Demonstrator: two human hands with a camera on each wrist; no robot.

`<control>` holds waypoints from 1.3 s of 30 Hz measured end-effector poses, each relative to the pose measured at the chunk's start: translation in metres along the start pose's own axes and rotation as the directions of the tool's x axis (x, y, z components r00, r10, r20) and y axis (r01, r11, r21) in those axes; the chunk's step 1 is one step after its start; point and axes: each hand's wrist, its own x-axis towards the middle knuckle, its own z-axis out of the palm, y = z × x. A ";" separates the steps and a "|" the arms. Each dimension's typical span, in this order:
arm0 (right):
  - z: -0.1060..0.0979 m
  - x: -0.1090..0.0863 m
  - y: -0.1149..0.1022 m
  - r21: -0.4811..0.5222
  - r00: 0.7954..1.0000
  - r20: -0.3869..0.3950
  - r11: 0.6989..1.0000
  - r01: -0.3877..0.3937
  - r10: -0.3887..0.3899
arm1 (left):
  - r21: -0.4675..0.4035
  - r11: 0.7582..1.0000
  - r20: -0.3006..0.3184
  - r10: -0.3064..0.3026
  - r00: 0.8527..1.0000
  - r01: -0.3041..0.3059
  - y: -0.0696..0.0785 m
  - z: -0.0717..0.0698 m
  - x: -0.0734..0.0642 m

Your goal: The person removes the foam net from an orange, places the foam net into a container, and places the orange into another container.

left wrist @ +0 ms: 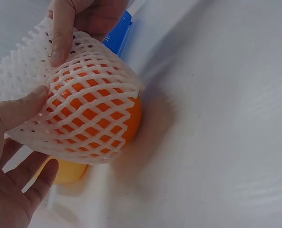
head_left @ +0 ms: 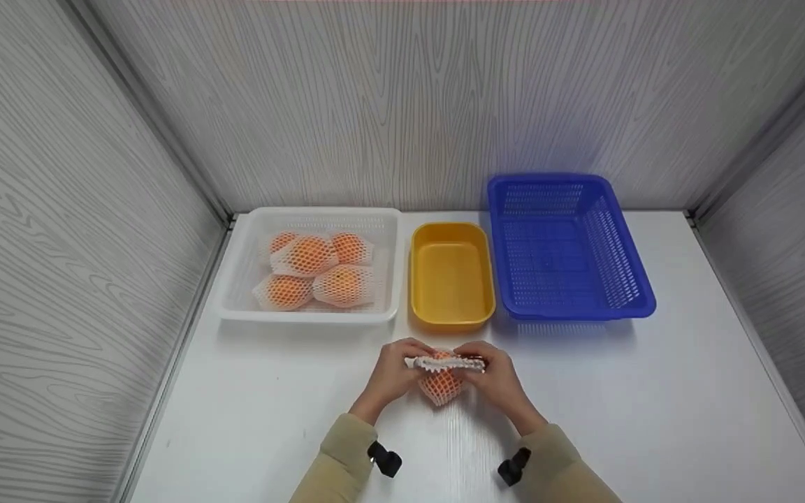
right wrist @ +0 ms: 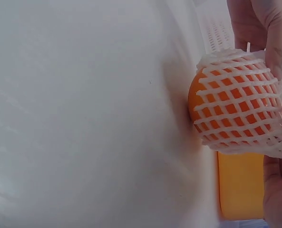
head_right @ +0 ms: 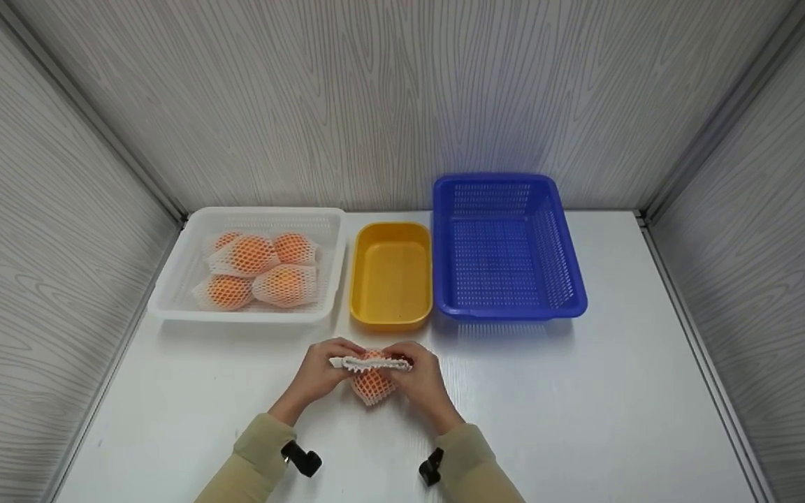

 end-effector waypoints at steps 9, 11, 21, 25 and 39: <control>-0.006 -0.006 -0.026 -0.069 0.998 0.049 0.997 -0.029 0.032 | 0.003 0.999 -0.066 0.039 0.997 -0.039 0.000 0.005 -0.001; -0.005 -0.006 -0.028 -0.082 1.000 0.022 0.996 -0.019 0.021 | -0.017 0.999 -0.061 0.033 0.998 -0.034 0.000 0.004 -0.002; -0.006 -0.004 -0.036 -0.068 0.997 -0.055 0.996 -0.065 0.061 | -0.038 0.997 0.087 -0.059 0.994 0.062 -0.003 0.003 -0.002; -0.007 -0.001 -0.037 -0.036 0.996 -0.060 0.997 -0.069 0.067 | -0.033 0.999 0.061 -0.033 0.998 0.035 -0.004 0.006 -0.001; -0.017 -0.002 -0.018 0.051 0.988 0.127 0.995 -0.090 0.083 | -0.015 1.000 -0.077 0.019 0.997 -0.020 -0.002 0.012 0.002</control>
